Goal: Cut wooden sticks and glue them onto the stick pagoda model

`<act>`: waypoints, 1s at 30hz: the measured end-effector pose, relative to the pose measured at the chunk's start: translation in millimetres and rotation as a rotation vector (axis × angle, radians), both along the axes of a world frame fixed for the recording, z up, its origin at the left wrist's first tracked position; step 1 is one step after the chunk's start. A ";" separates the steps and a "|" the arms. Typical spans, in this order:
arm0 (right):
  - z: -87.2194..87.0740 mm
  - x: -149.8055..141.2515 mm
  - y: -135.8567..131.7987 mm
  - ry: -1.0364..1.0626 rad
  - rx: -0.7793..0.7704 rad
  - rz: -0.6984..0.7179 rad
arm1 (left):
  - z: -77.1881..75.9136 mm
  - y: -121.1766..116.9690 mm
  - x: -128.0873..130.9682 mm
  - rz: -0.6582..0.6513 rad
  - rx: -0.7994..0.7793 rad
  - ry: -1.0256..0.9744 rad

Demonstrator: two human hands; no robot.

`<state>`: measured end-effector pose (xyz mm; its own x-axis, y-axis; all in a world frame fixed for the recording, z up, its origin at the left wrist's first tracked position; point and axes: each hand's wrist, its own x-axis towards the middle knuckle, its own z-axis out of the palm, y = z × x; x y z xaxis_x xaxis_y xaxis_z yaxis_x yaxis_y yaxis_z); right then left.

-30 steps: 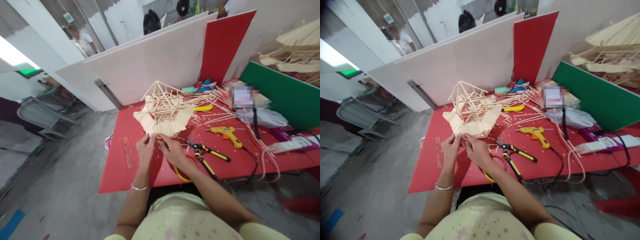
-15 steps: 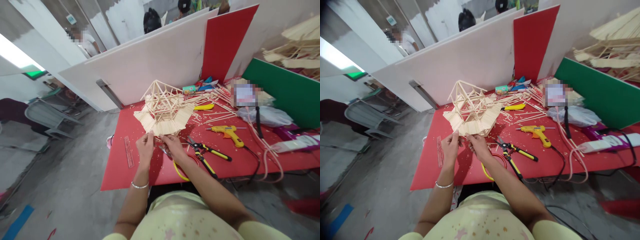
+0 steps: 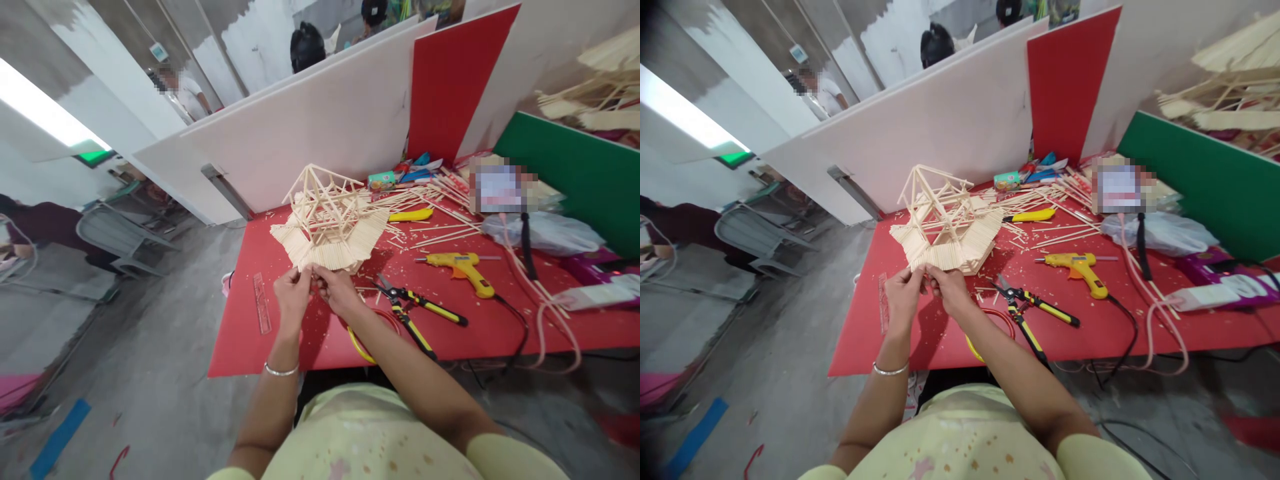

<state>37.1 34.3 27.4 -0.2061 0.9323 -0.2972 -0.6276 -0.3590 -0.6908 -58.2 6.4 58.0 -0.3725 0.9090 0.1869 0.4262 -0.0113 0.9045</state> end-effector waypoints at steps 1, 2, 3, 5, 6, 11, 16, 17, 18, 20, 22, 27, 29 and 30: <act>-0.4 -0.5 0.2 0.005 -0.001 -0.001 | 0.7 0.0 1.0 -0.005 0.001 -0.024; -0.6 -0.9 0.4 0.010 -0.001 -0.001 | 1.4 0.0 2.1 -0.007 0.003 -0.054; -0.9 -1.2 0.6 0.014 0.000 -0.001 | 2.1 -0.1 3.2 -0.011 0.004 -0.088; -1.2 -1.8 0.8 0.021 0.002 0.000 | 3.1 -0.2 4.9 -0.016 0.007 -0.139; -1.3 -1.9 0.9 0.022 0.002 -0.002 | 3.4 -0.3 5.3 -0.013 0.006 -0.142; -1.2 -1.9 0.7 0.017 -0.010 -0.023 | 2.6 -1.2 3.8 0.043 0.016 0.020; -4.3 -2.8 1.3 0.008 -0.013 -0.025 | -3.1 -2.1 4.3 0.018 0.061 -0.063; -5.2 -3.0 1.5 0.007 -0.014 -0.026 | -4.5 -2.3 4.9 0.012 0.071 -0.088; -6.0 -3.2 1.8 0.006 -0.014 -0.026 | -5.7 -2.6 5.5 0.008 0.080 -0.112; -7.4 -3.6 2.2 0.006 -0.014 -0.021 | -7.6 -2.9 6.8 0.001 0.093 -0.164; -8.6 -3.9 2.6 0.009 -0.012 -0.015 | -8.9 -2.9 7.5 -0.005 0.101 -0.206; -9.5 -4.4 2.7 0.018 -0.004 -0.020 | -10.6 -2.2 7.6 0.008 0.103 -0.194; -8.9 -4.1 2.4 0.020 -0.002 -0.017 | -10.9 -2.3 7.6 0.013 0.096 -0.177; -8.5 -3.9 2.2 0.021 -0.002 -0.015 | -11.0 -2.5 7.6 0.015 0.092 -0.169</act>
<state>33.2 36.5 18.9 -0.1986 0.9348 -0.2946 -0.6471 -0.3508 -0.6769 -50.6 4.0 47.0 -0.4189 0.8851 0.2027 0.2686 -0.0924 0.9588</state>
